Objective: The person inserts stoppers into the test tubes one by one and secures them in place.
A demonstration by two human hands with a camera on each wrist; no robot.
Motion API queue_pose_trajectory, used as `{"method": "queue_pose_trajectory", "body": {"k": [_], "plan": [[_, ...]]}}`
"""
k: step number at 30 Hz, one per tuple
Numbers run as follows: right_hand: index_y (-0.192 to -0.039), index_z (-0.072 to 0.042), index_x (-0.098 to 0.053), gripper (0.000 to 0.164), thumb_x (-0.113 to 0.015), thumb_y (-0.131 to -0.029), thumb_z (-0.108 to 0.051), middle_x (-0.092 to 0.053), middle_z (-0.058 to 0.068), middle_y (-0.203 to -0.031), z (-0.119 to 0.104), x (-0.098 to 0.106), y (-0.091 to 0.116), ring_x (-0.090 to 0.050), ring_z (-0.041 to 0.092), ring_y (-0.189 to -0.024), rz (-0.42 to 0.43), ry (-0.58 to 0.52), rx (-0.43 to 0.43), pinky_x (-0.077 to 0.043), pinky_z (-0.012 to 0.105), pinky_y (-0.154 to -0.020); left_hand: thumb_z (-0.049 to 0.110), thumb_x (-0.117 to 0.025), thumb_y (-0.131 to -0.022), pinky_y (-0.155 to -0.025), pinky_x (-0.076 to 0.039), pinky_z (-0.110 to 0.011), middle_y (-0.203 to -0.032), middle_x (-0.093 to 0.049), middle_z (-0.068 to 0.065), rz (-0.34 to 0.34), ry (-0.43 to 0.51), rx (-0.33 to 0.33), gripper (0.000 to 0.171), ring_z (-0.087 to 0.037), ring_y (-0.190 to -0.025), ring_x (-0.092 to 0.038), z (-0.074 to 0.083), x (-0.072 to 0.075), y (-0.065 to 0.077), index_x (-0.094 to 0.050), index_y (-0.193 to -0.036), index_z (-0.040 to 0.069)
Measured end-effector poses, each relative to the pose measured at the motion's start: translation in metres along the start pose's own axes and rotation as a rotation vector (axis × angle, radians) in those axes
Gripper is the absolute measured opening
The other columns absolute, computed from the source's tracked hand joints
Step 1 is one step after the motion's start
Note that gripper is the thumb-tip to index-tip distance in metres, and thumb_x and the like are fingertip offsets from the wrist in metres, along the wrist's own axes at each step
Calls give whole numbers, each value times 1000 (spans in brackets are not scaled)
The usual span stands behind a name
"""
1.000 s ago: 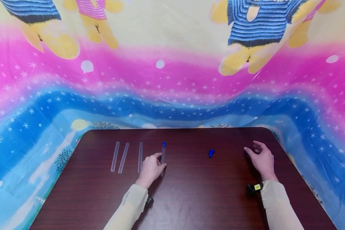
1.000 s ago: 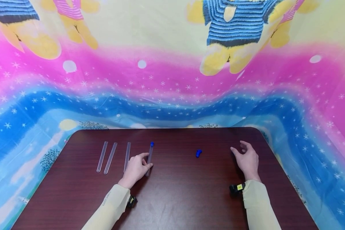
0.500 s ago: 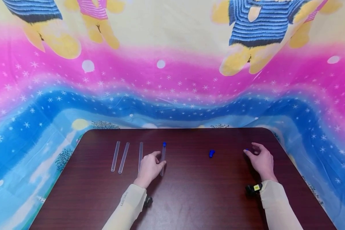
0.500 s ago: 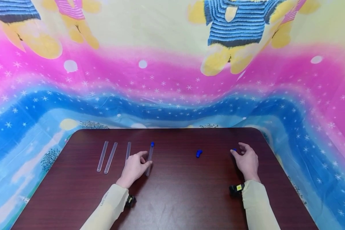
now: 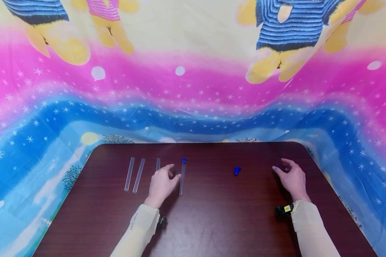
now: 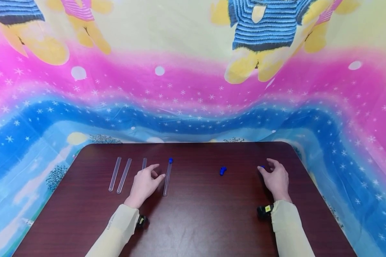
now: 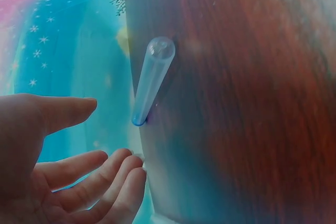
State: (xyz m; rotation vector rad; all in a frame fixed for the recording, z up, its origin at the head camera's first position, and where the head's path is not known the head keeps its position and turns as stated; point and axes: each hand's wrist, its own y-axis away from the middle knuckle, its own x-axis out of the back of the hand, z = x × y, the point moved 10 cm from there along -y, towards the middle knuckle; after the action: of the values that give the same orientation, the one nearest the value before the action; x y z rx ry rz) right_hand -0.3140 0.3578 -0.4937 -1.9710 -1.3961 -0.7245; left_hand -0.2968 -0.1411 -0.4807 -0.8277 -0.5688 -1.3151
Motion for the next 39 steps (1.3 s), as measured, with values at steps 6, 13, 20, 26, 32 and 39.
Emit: {"method": "queue_pose_trajectory", "body": {"k": [6, 13, 20, 26, 32, 39], "plan": [[-141, 7, -52, 60, -69, -98, -31, -54, 35, -132, -5, -1, -1, -52, 49, -117, -22, 37, 45, -37, 65, -100, 30, -82, -86, -69, -53, -46, -87, -69, -4, 12, -25, 12, 54, -26, -76, -65, -4, 7, -3, -67, -133, 8], [-141, 8, -53, 59, -70, -98, -29, -53, 35, -131, -5, -3, -1, -53, 51, -114, -41, 68, 73, -39, 66, -98, 30, -83, -85, -73, -53, -50, -96, -70, -8, 34, -49, 8, 57, -32, -86, -67, -10, 14, -3, -66, -134, 7], [-140, 9, -53, 58, -68, -99, -30, -53, 36, -130, -6, -5, 0, -53, 51, -113, -58, 94, 86, -40, 67, -97, 32, -83, -85, -79, -53, -51, -107, -68, -13, 21, -86, 34, 60, -34, -97, -64, -19, 17, -2, -64, -137, 8], [-139, 9, -53, 58, -67, -100, -32, -53, 36, -131, -6, -6, -2, -53, 51, -113, -66, 110, 95, -39, 66, -98, 34, -83, -85, -92, -48, -55, -129, -59, -20, -6, -102, 84, 65, -39, -115, -55, -31, 16, 1, -61, -141, 9], [-138, 10, -53, 58, -66, -100, -32, -52, 36, -130, -4, -6, -2, -53, 52, -112, -78, 116, 100, -40, 67, -96, 33, -82, -86, -98, -45, -56, -136, -55, -24, -27, -80, 114, 68, -41, -120, -52, -41, 14, 3, -57, -144, 5], [-138, 9, -53, 57, -66, -100, -31, -52, 36, -130, -4, -6, -2, -53, 51, -110, -90, 133, 106, -40, 67, -95, 27, -83, -84, -100, -43, -56, -133, -56, -26, -45, -114, 130, 69, -45, -120, -53, -49, 12, 1, -56, -143, 1]]}}
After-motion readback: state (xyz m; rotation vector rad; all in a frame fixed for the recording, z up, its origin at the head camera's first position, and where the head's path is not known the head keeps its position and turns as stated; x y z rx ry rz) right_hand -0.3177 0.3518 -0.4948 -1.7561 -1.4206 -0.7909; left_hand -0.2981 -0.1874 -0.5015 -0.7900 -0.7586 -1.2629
